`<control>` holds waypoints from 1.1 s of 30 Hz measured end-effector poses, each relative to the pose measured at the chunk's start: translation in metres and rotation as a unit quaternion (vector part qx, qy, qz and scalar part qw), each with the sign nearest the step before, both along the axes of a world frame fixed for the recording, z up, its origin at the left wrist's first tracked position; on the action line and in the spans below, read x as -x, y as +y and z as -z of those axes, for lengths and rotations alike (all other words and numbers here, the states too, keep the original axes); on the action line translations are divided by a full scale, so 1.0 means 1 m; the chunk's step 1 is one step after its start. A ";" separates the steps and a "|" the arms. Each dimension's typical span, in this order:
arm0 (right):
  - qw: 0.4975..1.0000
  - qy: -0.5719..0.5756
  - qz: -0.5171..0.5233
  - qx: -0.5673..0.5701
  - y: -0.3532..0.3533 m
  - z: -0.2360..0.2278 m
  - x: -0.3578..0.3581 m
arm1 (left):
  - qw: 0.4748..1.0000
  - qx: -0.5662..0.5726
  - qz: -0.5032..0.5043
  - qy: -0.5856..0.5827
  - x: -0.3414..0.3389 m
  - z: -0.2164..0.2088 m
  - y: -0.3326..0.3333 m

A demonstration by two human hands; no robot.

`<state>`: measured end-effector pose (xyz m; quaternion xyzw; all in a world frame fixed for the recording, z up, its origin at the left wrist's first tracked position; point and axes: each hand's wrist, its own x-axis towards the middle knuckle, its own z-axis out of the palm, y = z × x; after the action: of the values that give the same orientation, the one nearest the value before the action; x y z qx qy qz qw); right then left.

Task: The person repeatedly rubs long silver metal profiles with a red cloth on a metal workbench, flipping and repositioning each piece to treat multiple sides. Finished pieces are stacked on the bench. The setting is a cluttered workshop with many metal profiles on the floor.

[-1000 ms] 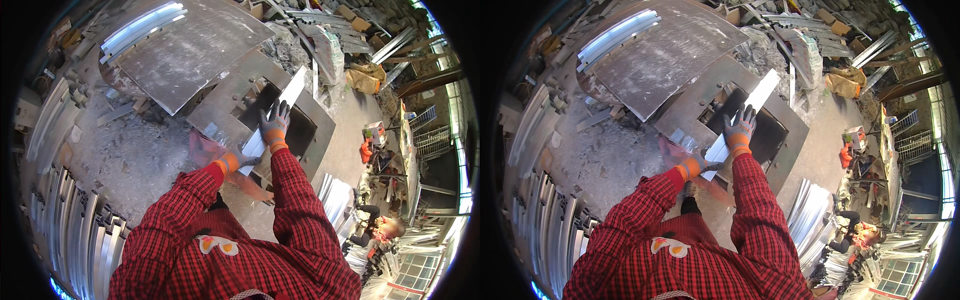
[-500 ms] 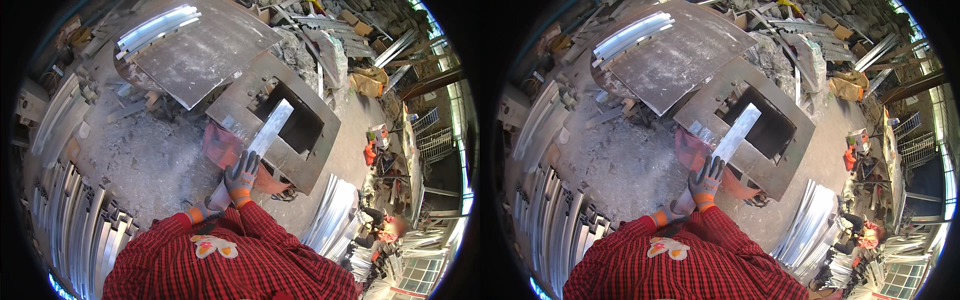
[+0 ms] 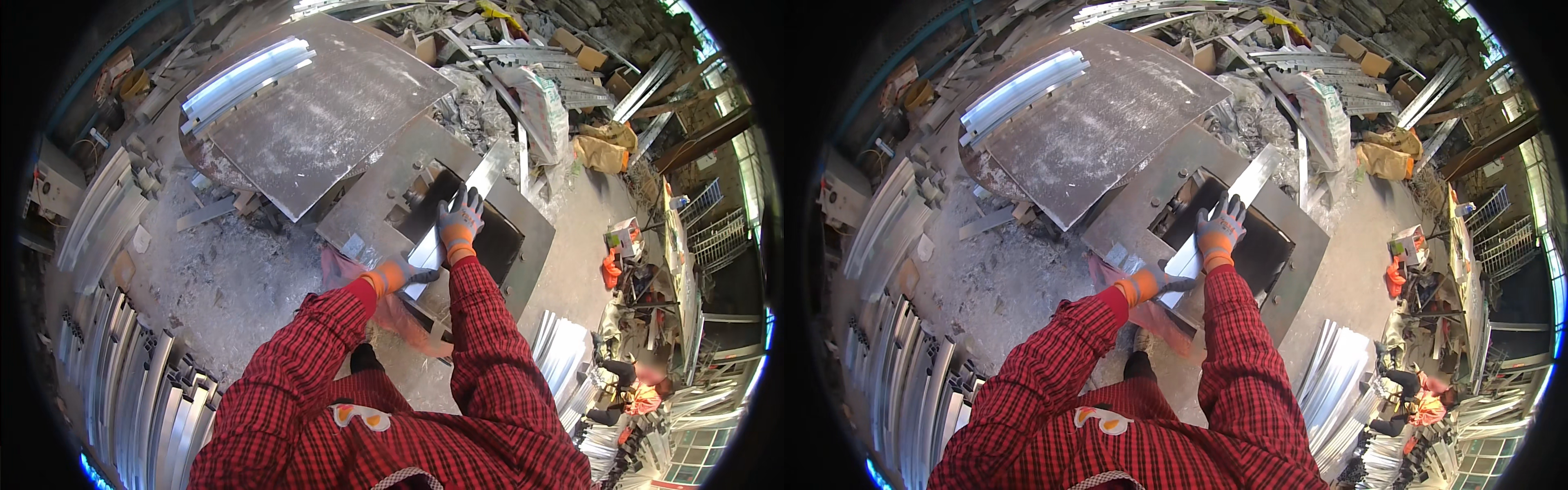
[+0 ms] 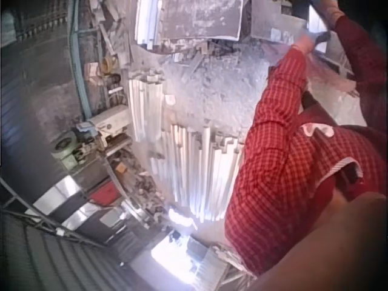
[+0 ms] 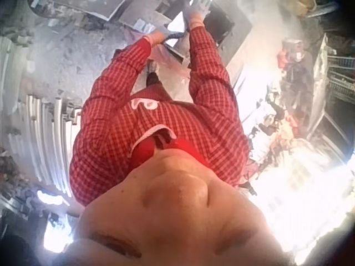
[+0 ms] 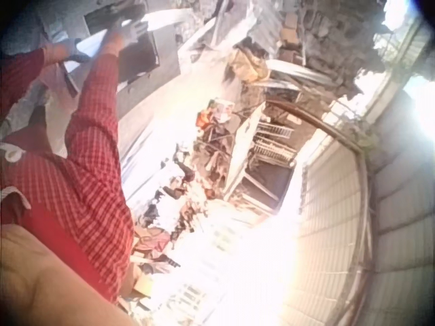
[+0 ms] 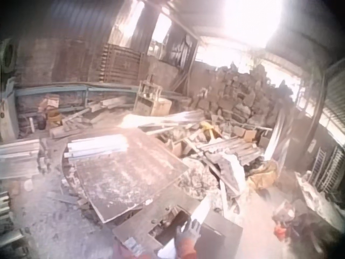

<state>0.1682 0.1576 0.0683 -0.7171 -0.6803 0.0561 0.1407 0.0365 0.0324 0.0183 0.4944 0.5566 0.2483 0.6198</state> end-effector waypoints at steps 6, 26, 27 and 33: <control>0.996 0.013 -0.035 -0.087 -0.071 0.027 0.027 | 0.998 -0.051 -0.026 -0.024 0.014 0.078 -0.076; 0.747 0.658 -0.089 -0.040 -0.165 0.035 -0.002 | 0.927 0.213 -0.019 -0.308 0.027 -0.034 -0.167; 0.742 0.666 -0.071 -0.022 -0.149 0.026 -0.004 | 0.979 0.065 0.026 -0.192 0.018 -0.032 -0.145; 0.986 0.035 -0.061 -0.148 -0.028 0.003 -0.018 | 0.981 -0.136 0.129 0.053 -0.015 0.047 -0.024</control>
<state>0.1857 0.1294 0.0650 -0.6429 -0.7184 -0.0118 0.2655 0.0517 0.0083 -0.0283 0.6542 0.4813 0.2132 0.5431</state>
